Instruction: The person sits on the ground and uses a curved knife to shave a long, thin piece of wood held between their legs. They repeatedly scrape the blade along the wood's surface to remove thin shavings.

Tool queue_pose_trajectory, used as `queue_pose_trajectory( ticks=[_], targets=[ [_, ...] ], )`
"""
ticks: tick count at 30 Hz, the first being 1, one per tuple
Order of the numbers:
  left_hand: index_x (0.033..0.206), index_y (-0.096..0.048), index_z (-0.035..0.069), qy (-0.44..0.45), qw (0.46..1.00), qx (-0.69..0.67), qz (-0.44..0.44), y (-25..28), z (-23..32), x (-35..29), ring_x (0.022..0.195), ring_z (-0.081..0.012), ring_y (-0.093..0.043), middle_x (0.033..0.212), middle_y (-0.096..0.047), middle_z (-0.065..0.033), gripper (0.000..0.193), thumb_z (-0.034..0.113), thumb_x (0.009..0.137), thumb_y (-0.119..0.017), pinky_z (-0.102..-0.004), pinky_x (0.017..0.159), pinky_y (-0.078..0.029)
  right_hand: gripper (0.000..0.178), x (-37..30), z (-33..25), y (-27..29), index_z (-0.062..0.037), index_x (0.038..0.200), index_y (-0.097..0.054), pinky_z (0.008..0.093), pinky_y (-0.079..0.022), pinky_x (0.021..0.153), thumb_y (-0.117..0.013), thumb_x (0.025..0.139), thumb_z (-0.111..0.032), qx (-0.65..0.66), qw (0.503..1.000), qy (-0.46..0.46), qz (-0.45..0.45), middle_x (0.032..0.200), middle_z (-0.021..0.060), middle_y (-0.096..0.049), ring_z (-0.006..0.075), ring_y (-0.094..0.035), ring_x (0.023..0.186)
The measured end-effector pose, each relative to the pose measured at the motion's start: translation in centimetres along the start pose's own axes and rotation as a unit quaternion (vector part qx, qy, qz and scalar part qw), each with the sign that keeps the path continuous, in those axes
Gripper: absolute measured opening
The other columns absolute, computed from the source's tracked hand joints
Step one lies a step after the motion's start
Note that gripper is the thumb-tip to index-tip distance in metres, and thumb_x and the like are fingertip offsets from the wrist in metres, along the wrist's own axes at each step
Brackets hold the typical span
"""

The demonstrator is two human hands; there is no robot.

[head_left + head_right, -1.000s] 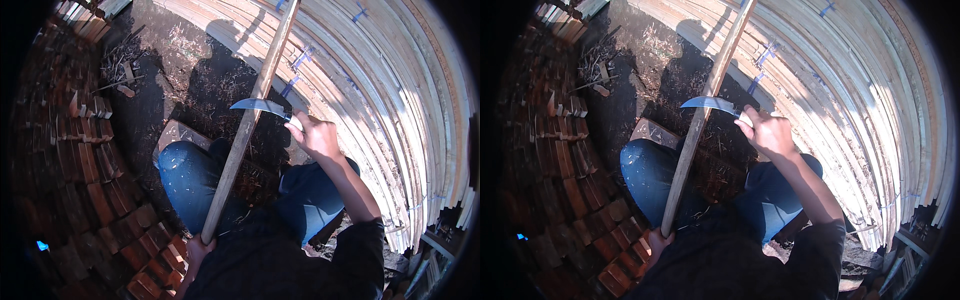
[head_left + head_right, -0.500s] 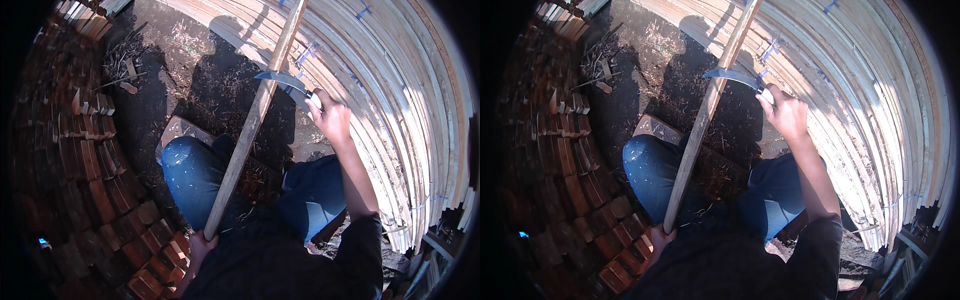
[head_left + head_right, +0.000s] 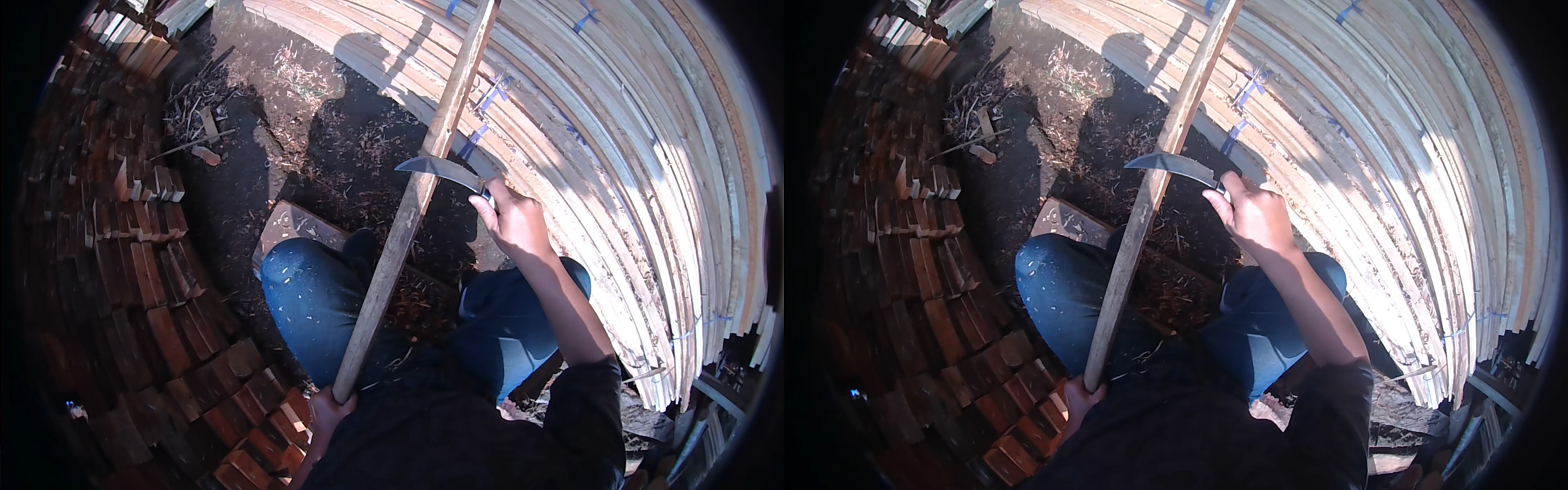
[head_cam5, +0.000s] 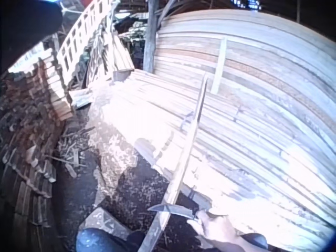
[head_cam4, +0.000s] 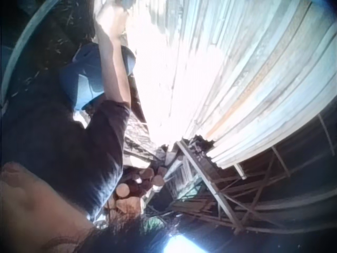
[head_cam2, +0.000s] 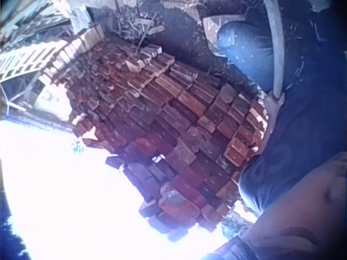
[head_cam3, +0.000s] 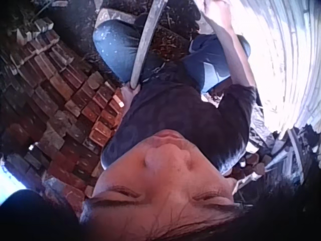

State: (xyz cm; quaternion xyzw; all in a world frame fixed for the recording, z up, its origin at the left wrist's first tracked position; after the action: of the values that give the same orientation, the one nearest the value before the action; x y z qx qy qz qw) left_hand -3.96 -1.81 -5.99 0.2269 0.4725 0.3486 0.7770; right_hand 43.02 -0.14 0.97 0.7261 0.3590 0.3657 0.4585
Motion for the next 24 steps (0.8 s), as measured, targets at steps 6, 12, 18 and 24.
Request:
queue_pose_trajectory(
  ticks=[6, 12, 18, 24],
  targets=[
    [0.070, -0.063, -0.003, 0.016, 1.000, 0.002, -0.001, 0.2, 0.0, -0.1, 0.058, -0.0330, -0.064, 0.059, -0.060, -0.0209, 0.043, 0.038, 0.063, -0.073, -0.0414, 0.055, -0.049, 0.029, 0.8, -0.3, 0.5, -0.0057, 0.084, -0.056, 0.0388, -0.048, 0.050, -0.063, 0.086, -0.034, -0.033, 0.999, 0.017, -0.023, 0.064, 0.0128, -0.061, 0.0300, -0.062, 0.057],
    [0.071, -0.064, -0.003, 0.015, 1.000, -0.005, 0.010, 0.0, -0.1, -0.1, 0.058, -0.0329, -0.064, 0.059, -0.060, -0.0209, 0.043, 0.039, 0.064, -0.073, -0.0411, 0.055, -0.049, 0.031, 1.2, 0.0, 0.3, -0.0073, 0.080, -0.055, 0.0394, -0.049, 0.048, -0.058, 0.088, -0.037, -0.079, 0.996, 0.047, -0.007, 0.059, 0.0122, -0.059, 0.0301, -0.062, 0.055],
    [0.072, -0.064, -0.003, 0.019, 1.000, -0.009, 0.009, 0.0, 0.4, -0.1, 0.057, -0.0323, -0.064, 0.058, -0.059, -0.0203, 0.042, 0.038, 0.064, -0.073, -0.0396, 0.053, -0.049, 0.038, 2.7, 2.2, -0.3, -0.0092, 0.075, -0.055, 0.0380, -0.048, 0.041, -0.052, 0.090, -0.045, -0.108, 0.993, 0.021, 0.034, 0.055, 0.0091, -0.058, 0.0272, -0.059, 0.045],
    [0.074, -0.065, -0.002, 0.027, 0.999, -0.031, 0.005, 0.2, 0.0, -0.5, 0.058, -0.0309, -0.065, 0.060, -0.061, -0.0199, 0.040, 0.036, 0.065, -0.073, -0.0389, 0.055, -0.049, 0.035, 3.1, 1.5, 0.4, -0.0105, 0.076, -0.056, 0.0364, -0.048, 0.041, -0.052, 0.091, -0.042, -0.124, 0.992, 0.004, 0.033, 0.055, 0.0090, -0.058, 0.0253, -0.060, 0.046]
  ],
)
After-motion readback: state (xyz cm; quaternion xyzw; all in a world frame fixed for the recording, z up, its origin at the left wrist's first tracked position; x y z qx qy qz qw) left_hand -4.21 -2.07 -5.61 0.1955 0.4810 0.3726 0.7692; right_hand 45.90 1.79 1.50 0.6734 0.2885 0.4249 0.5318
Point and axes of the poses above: each hand's wrist, its own x-axis towards the middle knuckle, its own y-axis out of the back of the hand, z = x × y, the point moved 6 cm from there along x, towards the middle knuckle
